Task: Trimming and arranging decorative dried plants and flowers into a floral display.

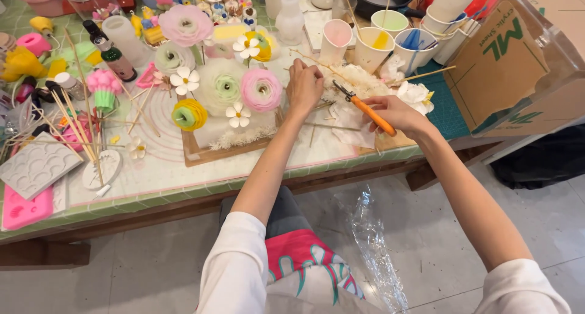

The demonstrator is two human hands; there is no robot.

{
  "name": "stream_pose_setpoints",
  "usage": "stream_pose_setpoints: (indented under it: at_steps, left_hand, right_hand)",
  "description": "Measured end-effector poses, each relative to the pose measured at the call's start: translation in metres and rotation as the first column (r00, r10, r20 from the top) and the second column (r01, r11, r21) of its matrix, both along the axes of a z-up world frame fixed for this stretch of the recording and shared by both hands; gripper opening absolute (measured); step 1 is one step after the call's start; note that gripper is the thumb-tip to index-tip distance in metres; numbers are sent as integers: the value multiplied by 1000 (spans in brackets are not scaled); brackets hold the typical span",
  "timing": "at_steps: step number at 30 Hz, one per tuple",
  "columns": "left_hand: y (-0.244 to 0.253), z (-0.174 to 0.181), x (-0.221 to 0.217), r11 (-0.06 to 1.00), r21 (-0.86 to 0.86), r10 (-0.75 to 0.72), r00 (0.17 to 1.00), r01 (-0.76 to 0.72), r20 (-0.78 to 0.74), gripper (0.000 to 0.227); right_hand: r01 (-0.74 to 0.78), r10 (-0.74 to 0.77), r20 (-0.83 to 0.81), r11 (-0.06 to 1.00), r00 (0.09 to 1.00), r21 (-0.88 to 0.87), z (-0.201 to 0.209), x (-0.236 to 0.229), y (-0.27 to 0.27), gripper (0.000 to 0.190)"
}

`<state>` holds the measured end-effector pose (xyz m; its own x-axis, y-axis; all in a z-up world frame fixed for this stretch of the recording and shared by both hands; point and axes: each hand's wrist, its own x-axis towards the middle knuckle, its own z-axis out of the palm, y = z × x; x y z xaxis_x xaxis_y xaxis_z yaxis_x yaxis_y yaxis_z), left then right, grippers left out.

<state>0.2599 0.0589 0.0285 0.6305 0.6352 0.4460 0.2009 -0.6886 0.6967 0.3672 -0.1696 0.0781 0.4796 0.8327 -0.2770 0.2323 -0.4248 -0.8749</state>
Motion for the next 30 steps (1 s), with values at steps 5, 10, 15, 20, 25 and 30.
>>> stream_pose_setpoints:
  at_steps: [5,10,15,20,25,30]
  left_hand:
    - [0,2,-3,1000,23,-22,998,21,58,10]
    - [5,-5,-3,999,35,-9,998,6,66,10]
    - [5,-5,0,1000,-6,-25,999,25,21,10]
    - [2,-2,-2,998,-38,-50,996,52,68,13]
    - [3,-28,8,1000,-23,-9,993,12,122,16]
    - [-35,2,-24,994,-103,-3,973,28,229,8]
  right_hand:
    - [134,-133,-74,991,988,-1,-1,-2,22,42]
    - [201,-202,-124,979,972,-23,8,-16,26,41]
    - [217,-217,-176,976,960,-23,12,-18,25,46]
    - [225,-226,-113,974,968,-17,15,-29,30,39]
    - [187,-185,-53,982,981,29,11,-31,32,36]
    - [144,-146,28,988,989,48,12,-36,31,36]
